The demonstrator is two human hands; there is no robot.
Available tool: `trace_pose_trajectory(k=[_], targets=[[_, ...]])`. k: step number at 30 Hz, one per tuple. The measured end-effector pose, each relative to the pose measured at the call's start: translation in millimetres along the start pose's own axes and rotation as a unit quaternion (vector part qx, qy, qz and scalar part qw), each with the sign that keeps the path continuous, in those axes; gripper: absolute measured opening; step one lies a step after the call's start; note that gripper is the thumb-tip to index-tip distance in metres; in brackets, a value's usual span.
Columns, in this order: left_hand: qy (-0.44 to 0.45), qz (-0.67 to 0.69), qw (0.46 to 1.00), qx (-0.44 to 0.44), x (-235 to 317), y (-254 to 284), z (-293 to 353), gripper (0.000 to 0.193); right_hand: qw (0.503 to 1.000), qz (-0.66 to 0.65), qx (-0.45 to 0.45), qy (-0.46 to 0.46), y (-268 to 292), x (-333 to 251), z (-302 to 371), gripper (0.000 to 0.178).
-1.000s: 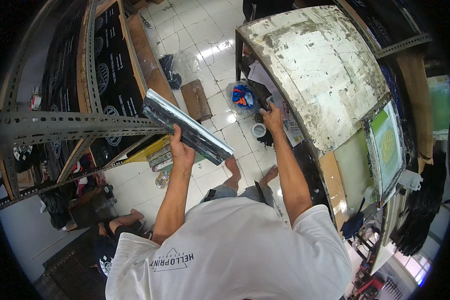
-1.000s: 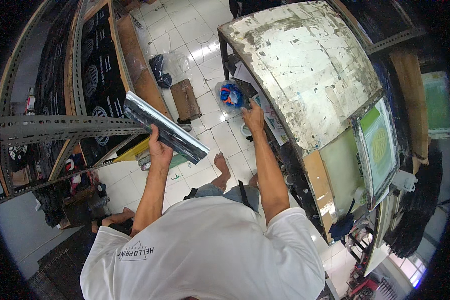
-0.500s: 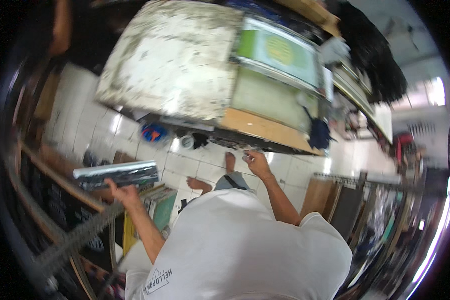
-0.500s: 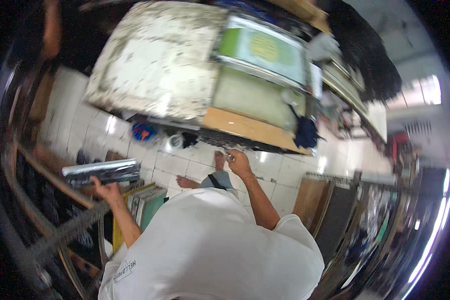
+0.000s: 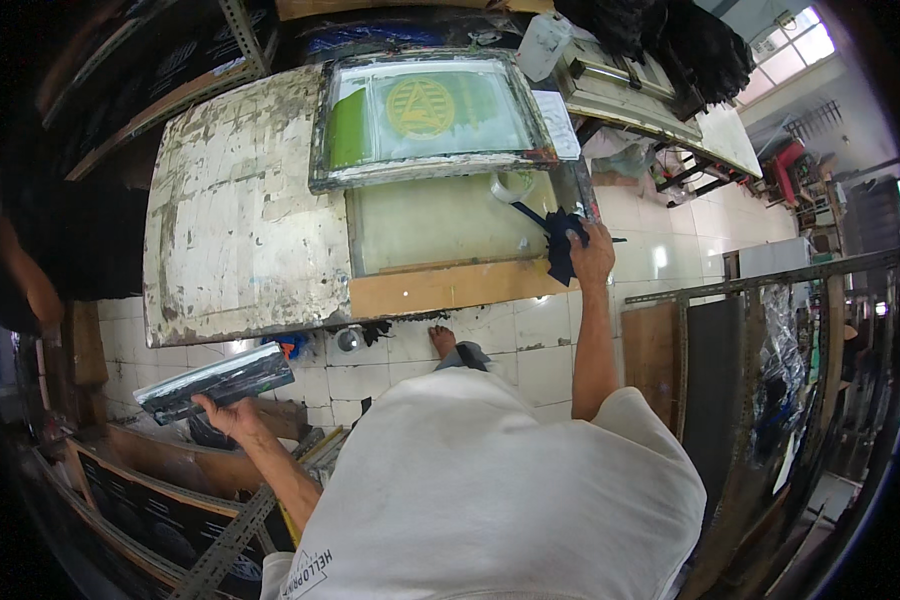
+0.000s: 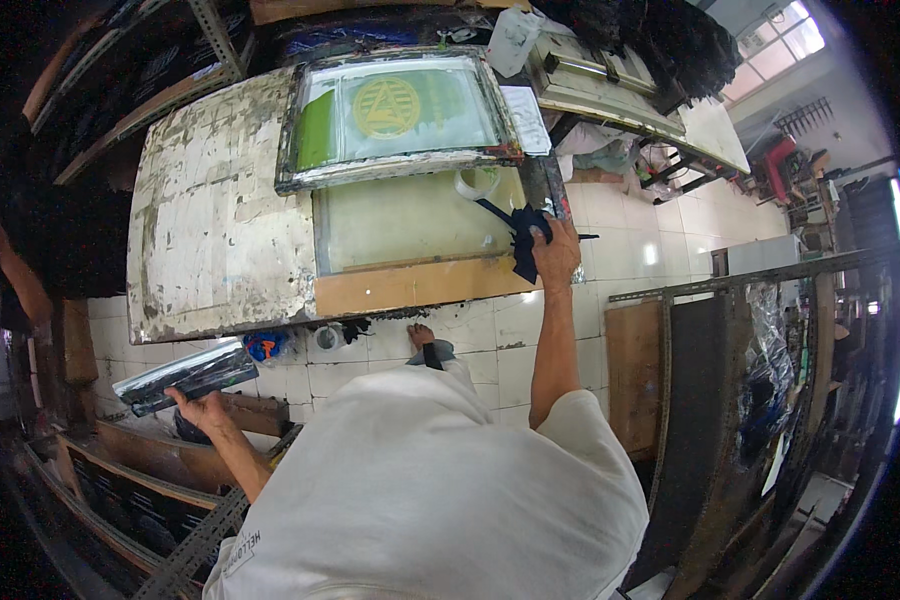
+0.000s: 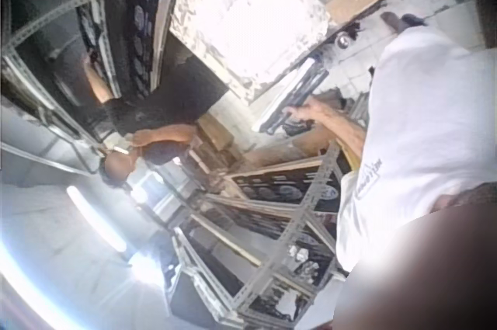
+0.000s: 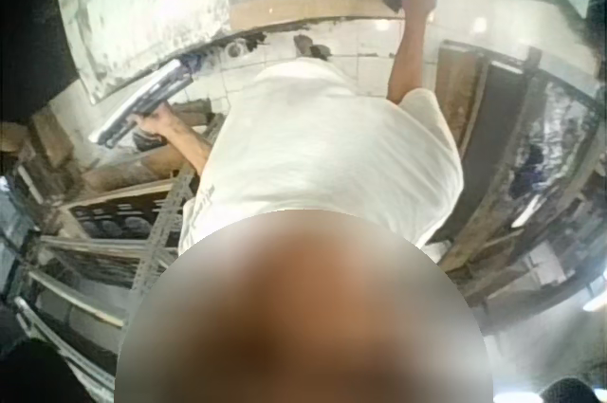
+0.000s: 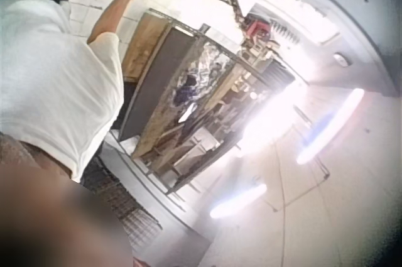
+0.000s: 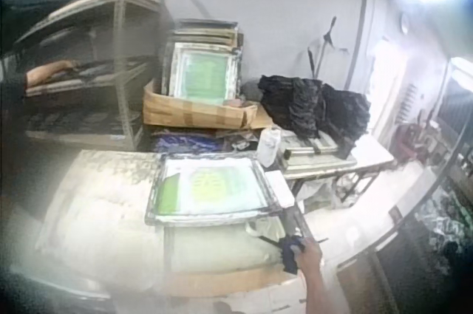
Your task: The person performs screen printing by applying ink to a screen and using a squeegee to transfer the design onto black plastic bags and a piece of paper.
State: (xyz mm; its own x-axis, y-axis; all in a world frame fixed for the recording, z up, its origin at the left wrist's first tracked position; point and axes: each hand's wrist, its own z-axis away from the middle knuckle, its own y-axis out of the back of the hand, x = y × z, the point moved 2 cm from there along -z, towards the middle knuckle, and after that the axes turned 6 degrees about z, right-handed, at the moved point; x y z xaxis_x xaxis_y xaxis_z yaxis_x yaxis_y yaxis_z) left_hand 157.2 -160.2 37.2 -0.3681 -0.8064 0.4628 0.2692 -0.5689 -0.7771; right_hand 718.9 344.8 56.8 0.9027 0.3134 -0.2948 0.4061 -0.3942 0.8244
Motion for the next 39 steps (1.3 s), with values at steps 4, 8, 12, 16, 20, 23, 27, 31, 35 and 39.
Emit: trace_pose_trajectory(k=[4, 8, 12, 16, 20, 23, 27, 31, 35, 39], targets=[[-0.021, -0.034, 0.999, -0.002, -19.3, -27.5, -0.3, 0.062, 0.994, 0.046, -0.073, 0.072, -18.4, 1.5, -11.4, 0.017], [-0.040, -0.057, 0.998, -0.011, -24.6, -36.3, 5.5, 0.064, 0.997, -0.078, -0.006, 0.023, -14.6, 6.3, -19.5, 0.015], [-0.043, -0.055, 0.997, 0.017, -21.1, -28.9, 6.9, 0.061, 0.954, -0.214, -0.093, -0.188, 14.0, 5.4, -33.1, 0.018], [-0.045, -0.054, 0.998, 0.002, -14.4, -10.6, -0.1, 0.062, 0.874, -0.432, -0.097, -0.201, 53.6, -24.1, -43.9, 0.016], [-0.082, -0.121, 0.985, -0.092, -5.4, 8.2, -7.8, 0.058, 0.839, -0.485, -0.112, -0.219, 68.6, -42.4, -47.5, 0.015], [-0.041, -0.052, 0.996, -0.059, 1.8, 15.4, -12.8, 0.056, 0.812, -0.508, -0.137, -0.251, 56.7, -40.8, -46.4, 0.018], [0.014, 0.012, 1.000, 0.006, 6.6, 16.2, -6.6, 0.057, 0.965, -0.168, -0.071, -0.187, 34.8, -35.3, -38.4, 0.023], [-0.023, -0.018, 0.999, 0.027, 9.9, 13.5, -1.8, 0.058, 0.991, -0.038, -0.091, -0.092, 13.1, -43.7, -23.4, 0.029], [-0.064, -0.066, 0.996, 0.004, 13.0, 15.9, -0.3, 0.063, 0.989, -0.050, -0.131, -0.048, -11.4, -60.4, -6.5, 0.031], [-0.031, 0.002, 0.999, 0.025, 20.1, 14.7, 4.2, 0.057, 0.991, -0.005, -0.132, -0.025, -30.7, -69.5, 10.7, 0.038]])
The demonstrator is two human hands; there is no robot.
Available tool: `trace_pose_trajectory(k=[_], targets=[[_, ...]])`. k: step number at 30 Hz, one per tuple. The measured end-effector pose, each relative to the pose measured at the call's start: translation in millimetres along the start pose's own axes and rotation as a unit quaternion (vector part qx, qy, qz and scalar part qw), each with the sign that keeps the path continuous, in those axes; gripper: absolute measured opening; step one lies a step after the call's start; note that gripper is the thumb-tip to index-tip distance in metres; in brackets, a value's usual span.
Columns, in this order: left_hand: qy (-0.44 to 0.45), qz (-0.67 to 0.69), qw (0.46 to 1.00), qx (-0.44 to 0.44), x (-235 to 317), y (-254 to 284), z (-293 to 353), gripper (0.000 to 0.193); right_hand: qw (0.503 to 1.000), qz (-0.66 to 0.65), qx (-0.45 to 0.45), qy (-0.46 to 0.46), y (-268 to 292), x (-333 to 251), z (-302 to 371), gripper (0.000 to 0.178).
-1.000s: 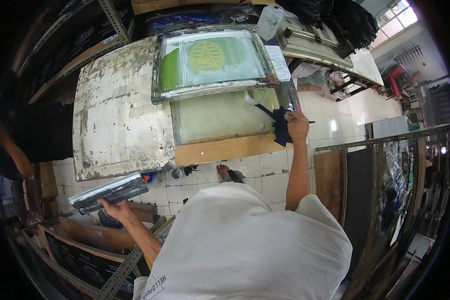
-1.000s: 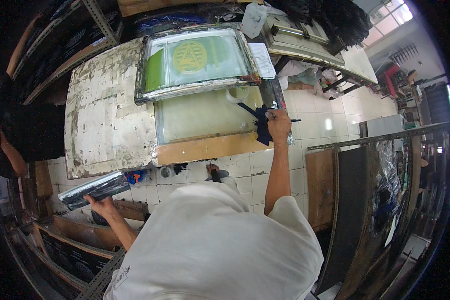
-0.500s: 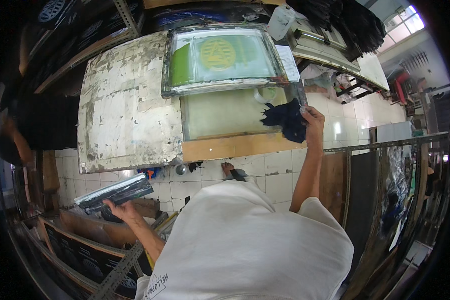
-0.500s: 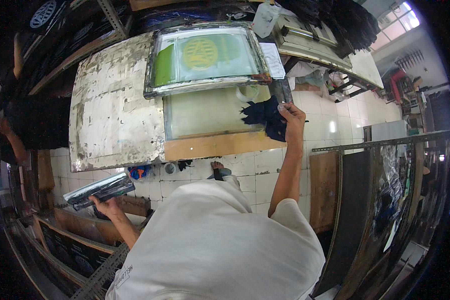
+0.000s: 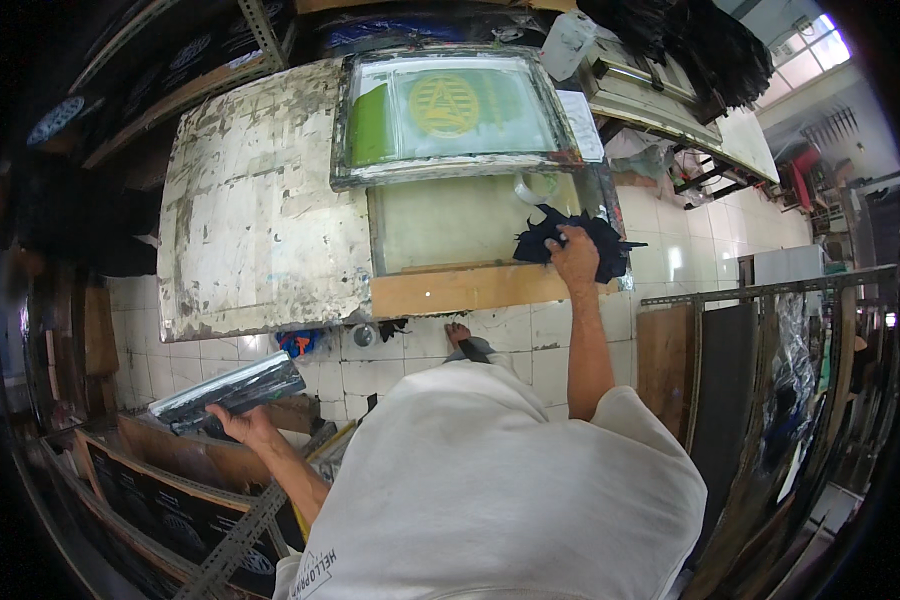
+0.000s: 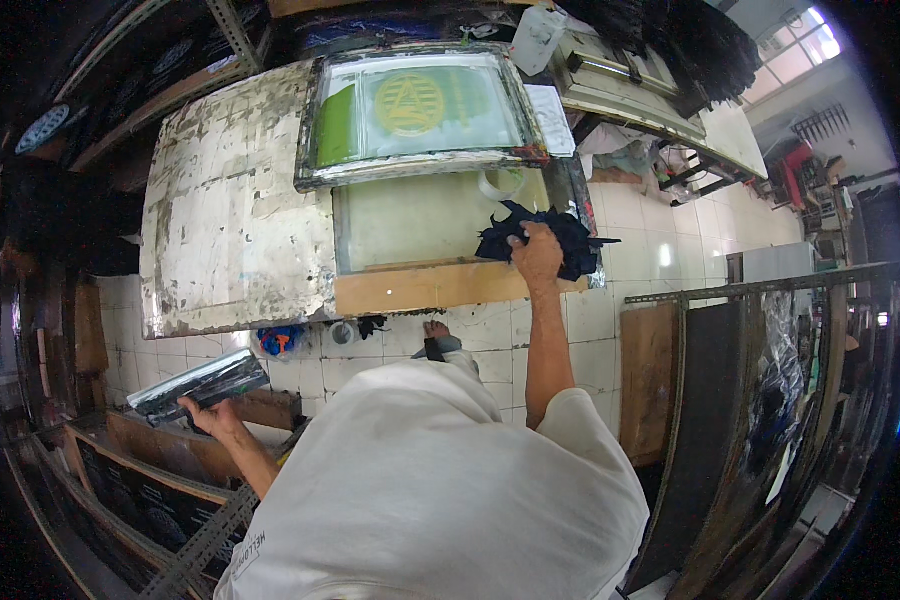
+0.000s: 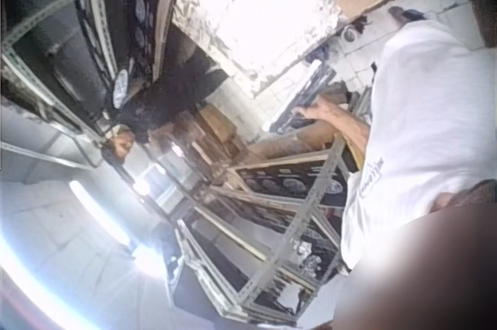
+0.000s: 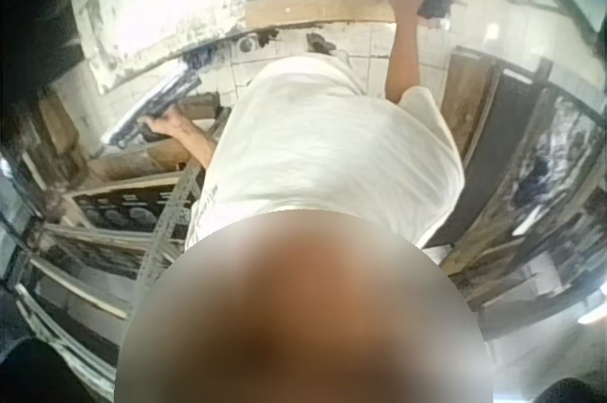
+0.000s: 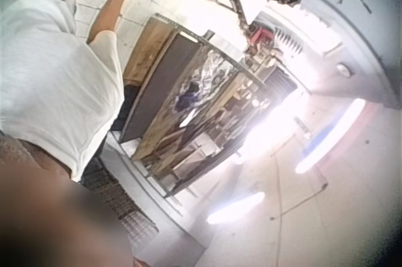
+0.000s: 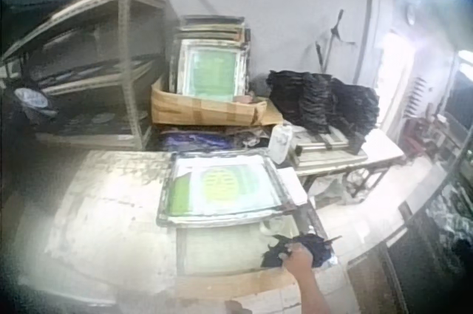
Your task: The person performs screen printing by applying ink to a screen and using a squeegee to transfer the design onto black plastic bags and a piece of paper.
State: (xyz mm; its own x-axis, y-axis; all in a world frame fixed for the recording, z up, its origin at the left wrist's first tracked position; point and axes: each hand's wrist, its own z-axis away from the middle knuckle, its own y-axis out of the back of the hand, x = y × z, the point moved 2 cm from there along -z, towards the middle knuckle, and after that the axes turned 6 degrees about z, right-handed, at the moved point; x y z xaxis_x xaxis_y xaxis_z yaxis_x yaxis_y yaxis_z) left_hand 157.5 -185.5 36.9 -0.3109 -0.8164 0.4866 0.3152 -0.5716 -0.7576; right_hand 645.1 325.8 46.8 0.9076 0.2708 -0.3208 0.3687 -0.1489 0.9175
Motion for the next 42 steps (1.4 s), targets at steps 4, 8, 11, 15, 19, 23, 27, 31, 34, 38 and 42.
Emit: trace_pose_trajectory(k=[4, 8, 11, 15, 19, 23, 27, 31, 34, 38, 42], targets=[[-0.004, 0.009, 1.000, 0.025, 1.4, -7.1, 2.0, 0.056, 0.989, -0.146, -0.024, -0.008, -9.3, 12.2, 9.2, 0.029], [-0.002, 0.011, 1.000, 0.002, 3.7, -12.3, 1.2, 0.056, 0.990, -0.060, 0.126, -0.022, 6.6, 38.2, -3.3, 0.023], [-0.012, -0.002, 1.000, -0.006, 2.2, -15.7, 3.4, 0.058, 0.989, -0.094, 0.099, -0.053, 13.1, 41.7, -18.9, 0.021], [-0.017, -0.013, 1.000, 0.018, -5.7, -23.9, 10.3, 0.060, 0.997, -0.071, -0.016, 0.008, 11.8, 20.1, -27.7, 0.022], [-0.012, -0.024, 0.999, 0.017, -9.7, -26.3, 17.7, 0.062, 0.994, -0.024, -0.102, -0.020, 0.9, 13.2, -32.8, 0.021], [-0.014, -0.042, 0.999, 0.015, -4.6, -15.7, 17.7, 0.064, 0.993, -0.091, 0.070, 0.028, 13.2, 27.4, -47.4, 0.018], [-0.005, -0.051, 0.999, -0.012, 0.1, -2.6, 12.9, 0.063, 0.888, -0.448, 0.063, -0.087, 48.3, 35.5, -62.2, 0.012], [-0.023, -0.052, 0.998, -0.020, 3.9, 5.5, 11.3, 0.060, 0.838, -0.532, 0.108, -0.052, 104.7, 5.5, -69.0, 0.013], [0.006, -0.013, 0.999, -0.030, 7.2, 4.0, 12.6, 0.056, 0.815, -0.569, 0.107, -0.034, 136.6, -25.3, -68.5, 0.014], [0.006, 0.003, 1.000, -0.018, 8.6, 0.2, 18.2, 0.053, 0.757, -0.650, 0.065, -0.030, 151.9, -66.6, -58.3, 0.014], [-0.004, 0.012, 1.000, -0.027, 5.4, -1.2, 26.8, 0.052, 0.724, -0.688, -0.052, -0.014, 123.0, -96.7, -35.8, 0.013]])
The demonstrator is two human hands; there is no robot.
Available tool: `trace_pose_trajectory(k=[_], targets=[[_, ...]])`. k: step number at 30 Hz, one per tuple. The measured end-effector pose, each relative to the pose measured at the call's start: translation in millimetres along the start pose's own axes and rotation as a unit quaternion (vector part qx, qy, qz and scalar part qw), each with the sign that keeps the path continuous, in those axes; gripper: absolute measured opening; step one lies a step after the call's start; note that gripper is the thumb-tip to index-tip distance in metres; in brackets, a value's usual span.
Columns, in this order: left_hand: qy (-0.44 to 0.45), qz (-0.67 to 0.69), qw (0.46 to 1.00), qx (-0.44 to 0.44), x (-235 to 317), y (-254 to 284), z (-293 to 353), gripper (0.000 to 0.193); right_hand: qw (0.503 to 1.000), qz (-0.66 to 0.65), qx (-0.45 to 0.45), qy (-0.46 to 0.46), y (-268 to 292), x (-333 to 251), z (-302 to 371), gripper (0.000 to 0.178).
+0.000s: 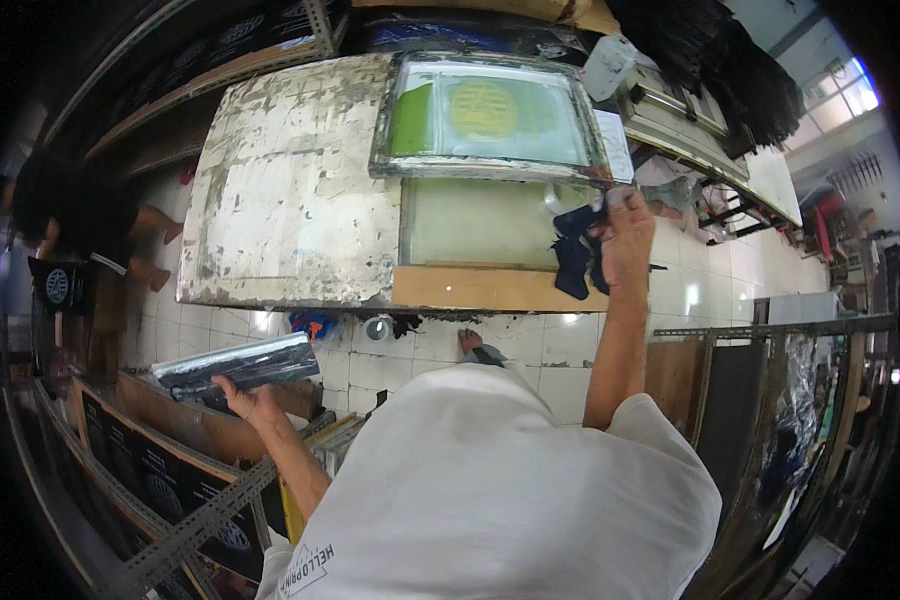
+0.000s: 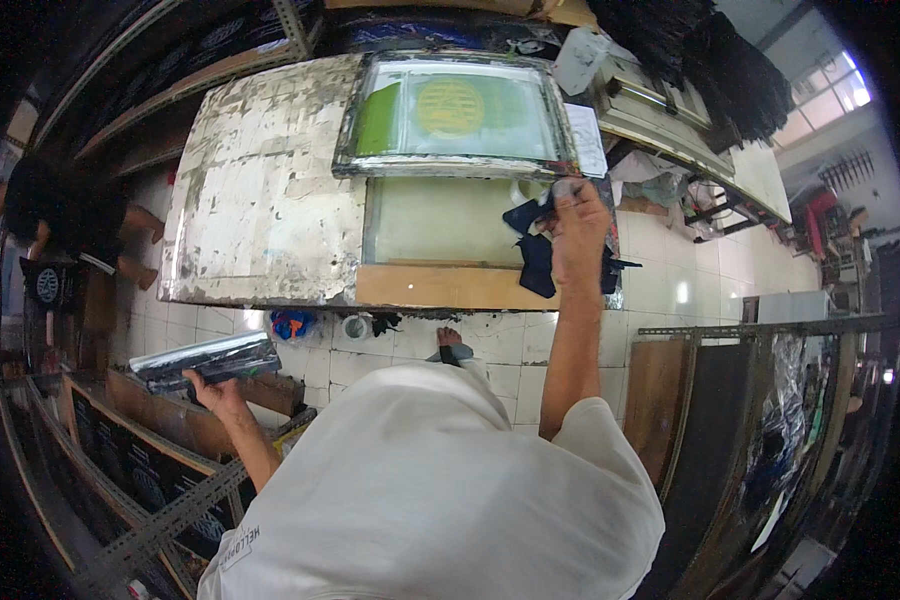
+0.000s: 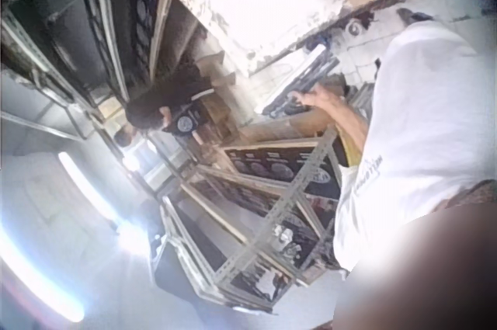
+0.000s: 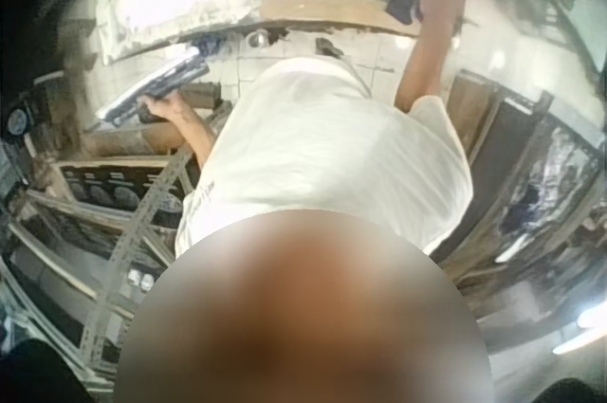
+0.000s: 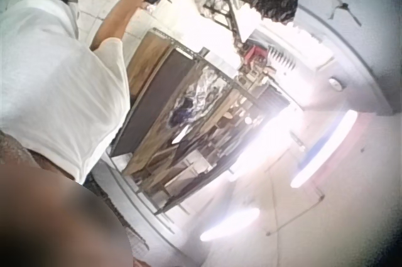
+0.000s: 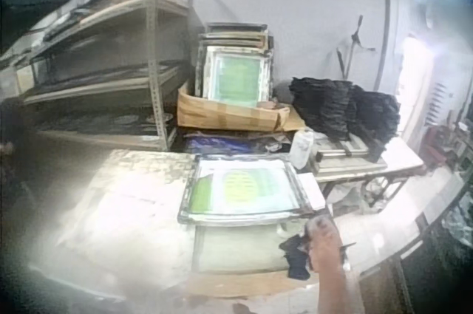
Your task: The person performs screen printing by applying ink to a screen and using a squeegee to transfer the design onto black plastic bags and a piece of paper.
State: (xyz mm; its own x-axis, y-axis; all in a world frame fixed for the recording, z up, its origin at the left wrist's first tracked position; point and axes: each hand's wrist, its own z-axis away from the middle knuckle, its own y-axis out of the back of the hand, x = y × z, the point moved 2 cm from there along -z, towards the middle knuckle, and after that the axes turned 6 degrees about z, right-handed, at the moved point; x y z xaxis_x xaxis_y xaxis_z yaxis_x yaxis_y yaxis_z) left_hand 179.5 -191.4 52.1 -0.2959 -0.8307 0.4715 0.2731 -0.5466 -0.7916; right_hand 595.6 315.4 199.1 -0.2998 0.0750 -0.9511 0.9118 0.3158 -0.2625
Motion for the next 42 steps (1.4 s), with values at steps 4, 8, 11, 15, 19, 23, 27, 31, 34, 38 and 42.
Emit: trace_pose_trajectory(k=[4, 8, 11, 15, 19, 23, 27, 31, 34, 38, 42], targets=[[-0.020, -0.002, 1.000, 0.015, -1.9, 0.4, 10.3, 0.052, 0.992, 0.095, -0.035, -0.078, -5.6, 74.1, 15.8, 0.014], [-0.024, 0.003, 0.999, 0.028, -2.7, -1.2, 24.2, 0.054, 0.832, 0.536, -0.132, 0.055, 21.3, 132.1, 42.1, 0.038], [-0.032, 0.004, 0.998, 0.048, -1.1, 0.3, 32.9, 0.055, 0.751, 0.627, -0.175, 0.115, 37.3, 159.6, 79.2, 0.046], [-0.028, 0.026, 0.998, 0.058, 5.4, 8.7, 33.9, 0.048, 0.795, 0.571, -0.169, 0.115, 18.6, 174.1, 91.5, 0.027], [-0.032, 0.034, 0.998, 0.048, 10.6, 14.7, 25.9, 0.050, 0.896, 0.387, -0.215, 0.040, -61.3, 163.5, 93.4, 0.022], [-0.008, 0.009, 0.999, 0.045, 13.5, 16.3, 22.9, 0.052, 0.959, 0.047, -0.258, -0.110, -133.1, 140.3, 102.0, 0.022], [0.010, 0.019, 1.000, 0.023, 15.4, 21.7, 21.0, 0.055, 0.973, 0.065, -0.214, -0.057, -144.0, 130.2, 86.0, 0.019], [-0.025, 0.030, 0.999, 0.021, 17.5, 28.8, 22.8, 0.058, 0.984, 0.126, -0.125, -0.006, -107.7, 125.9, 58.3, 0.019], [-0.005, 0.044, 0.999, 0.012, 20.9, 29.6, 30.4, 0.050, 0.982, 0.176, -0.054, -0.029, -56.5, 112.8, 39.9, 0.020], [-0.034, 0.020, 0.999, 0.037, 22.0, 30.9, 30.3, 0.059, 0.935, 0.353, -0.001, 0.032, 2.2, 108.7, 23.0, 0.024], [-0.023, 0.004, 0.998, 0.059, 18.4, 34.5, 18.7, 0.061, 0.786, 0.595, -0.115, 0.120, 10.7, 147.8, 51.0, 0.030]])
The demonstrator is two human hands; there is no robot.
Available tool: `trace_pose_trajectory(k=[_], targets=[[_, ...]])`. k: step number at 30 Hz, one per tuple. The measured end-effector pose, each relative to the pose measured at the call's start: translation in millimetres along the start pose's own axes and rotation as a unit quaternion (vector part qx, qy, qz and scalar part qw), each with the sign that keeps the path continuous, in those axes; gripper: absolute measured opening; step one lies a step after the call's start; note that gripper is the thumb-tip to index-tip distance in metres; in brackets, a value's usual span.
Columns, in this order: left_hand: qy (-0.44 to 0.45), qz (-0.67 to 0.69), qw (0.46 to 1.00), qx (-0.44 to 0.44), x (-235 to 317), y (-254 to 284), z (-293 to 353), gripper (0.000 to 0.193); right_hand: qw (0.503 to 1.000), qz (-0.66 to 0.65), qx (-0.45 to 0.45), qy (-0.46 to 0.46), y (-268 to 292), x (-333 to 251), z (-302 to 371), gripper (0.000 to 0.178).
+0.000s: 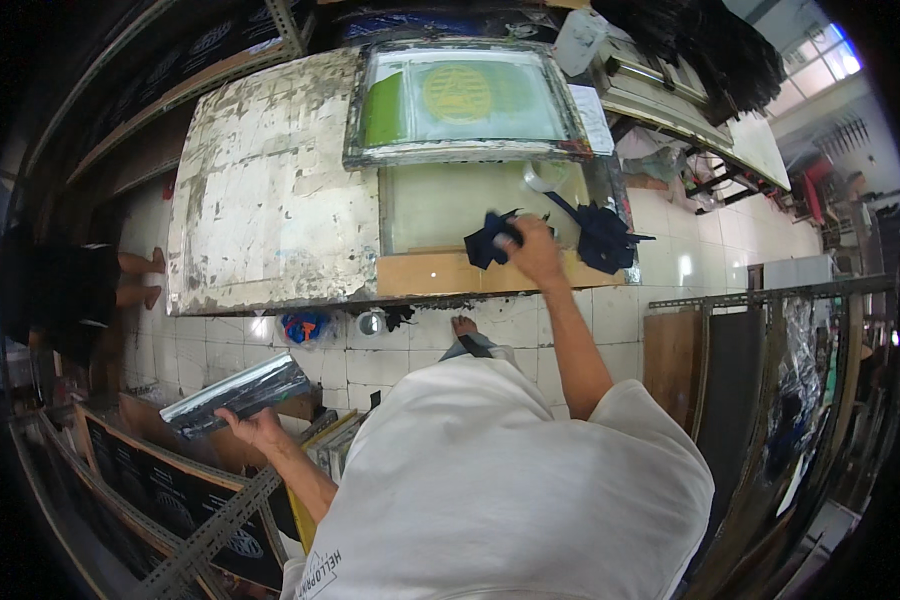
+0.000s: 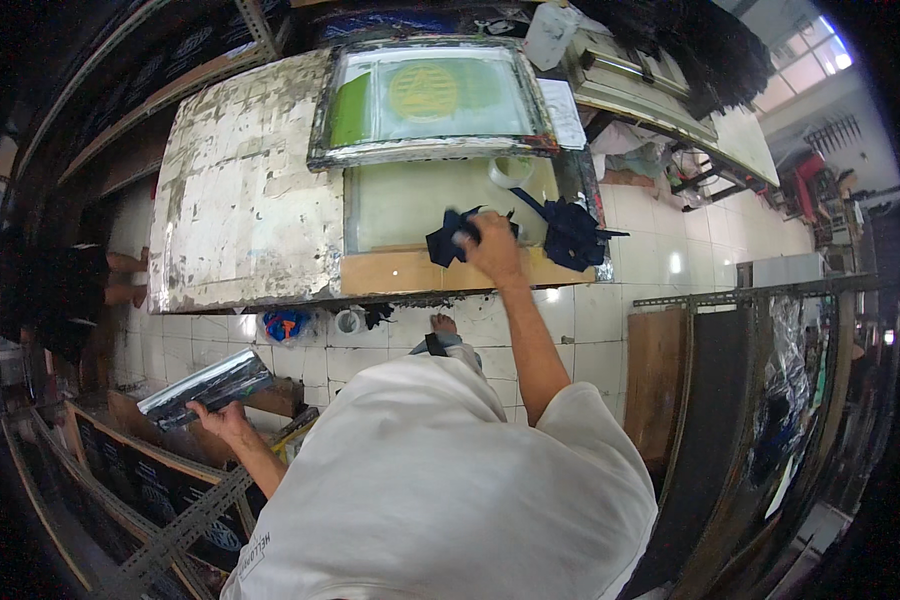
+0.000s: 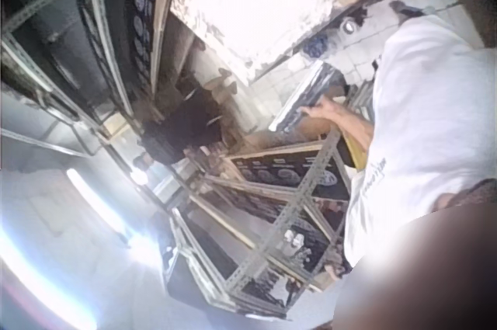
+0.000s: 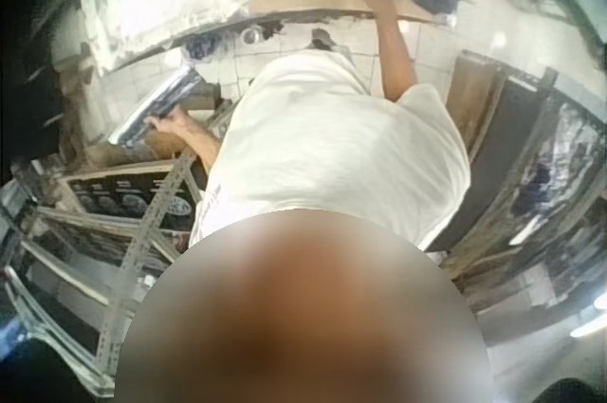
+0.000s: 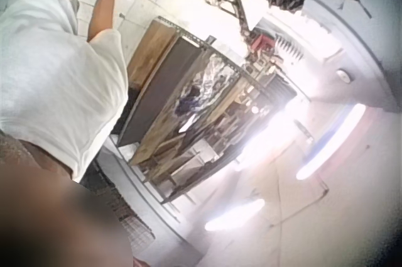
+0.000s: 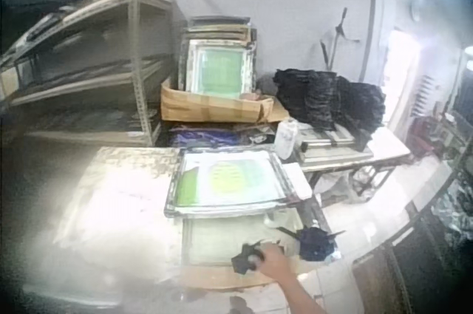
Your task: The person performs screen printing by applying ink to a screen and using a squeegee to transfer the design onto black plastic bags and a piece of paper.
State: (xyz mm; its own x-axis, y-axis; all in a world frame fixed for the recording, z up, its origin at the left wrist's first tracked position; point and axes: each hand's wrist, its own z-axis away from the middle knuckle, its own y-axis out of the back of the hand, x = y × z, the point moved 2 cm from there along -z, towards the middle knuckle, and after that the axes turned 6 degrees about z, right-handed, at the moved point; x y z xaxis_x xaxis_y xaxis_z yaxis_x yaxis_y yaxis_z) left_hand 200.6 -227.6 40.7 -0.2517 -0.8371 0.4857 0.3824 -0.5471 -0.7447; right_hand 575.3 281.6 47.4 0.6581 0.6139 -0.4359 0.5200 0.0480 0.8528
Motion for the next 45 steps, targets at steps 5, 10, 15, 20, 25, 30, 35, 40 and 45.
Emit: trace_pose_trajectory(k=[5, 10, 15, 20, 25, 30, 35, 40, 45], targets=[[-0.004, -0.010, 1.000, -0.008, -8.4, -10.4, -8.0, 0.060, 0.986, 0.161, 0.002, -0.041, -10.3, 29.6, 28.6, 0.034], [0.003, -0.036, 0.999, -0.005, -22.1, -25.1, -0.6, 0.062, 0.986, 0.051, 0.099, -0.128, 47.3, 94.5, 24.7, 0.029], [0.000, -0.050, 0.999, 0.000, -33.4, -33.6, 7.4, 0.063, 0.930, 0.259, 0.158, -0.210, 75.7, 154.2, 3.6, 0.027], [-0.010, -0.036, 0.999, 0.008, -33.5, -31.3, 4.4, 0.061, 0.968, 0.103, 0.083, -0.213, 88.6, 185.4, -14.1, 0.024], [0.008, -0.029, 0.999, -0.017, -27.3, -25.9, 4.4, 0.062, 0.933, -0.179, 0.177, -0.257, 133.7, 171.5, -19.2, 0.016], [-0.020, -0.055, 0.998, 0.004, -31.4, -26.0, 20.6, 0.062, 0.913, -0.265, 0.202, -0.234, 176.6, 134.4, -32.0, 0.013], [0.002, -0.037, 0.999, 0.005, -28.8, -27.8, 23.5, 0.060, 0.864, -0.428, 0.160, -0.213, 187.9, 81.2, -44.1, 0.020], [0.001, 0.003, 1.000, 0.001, -28.2, -22.3, 19.8, 0.058, 0.793, -0.589, 0.090, -0.129, 158.8, 15.4, -54.8, 0.027], [0.015, -0.016, 0.999, -0.024, -28.7, -17.6, 26.2, 0.055, 0.727, -0.666, -0.023, -0.167, 89.3, -13.6, -51.4, 0.025]])
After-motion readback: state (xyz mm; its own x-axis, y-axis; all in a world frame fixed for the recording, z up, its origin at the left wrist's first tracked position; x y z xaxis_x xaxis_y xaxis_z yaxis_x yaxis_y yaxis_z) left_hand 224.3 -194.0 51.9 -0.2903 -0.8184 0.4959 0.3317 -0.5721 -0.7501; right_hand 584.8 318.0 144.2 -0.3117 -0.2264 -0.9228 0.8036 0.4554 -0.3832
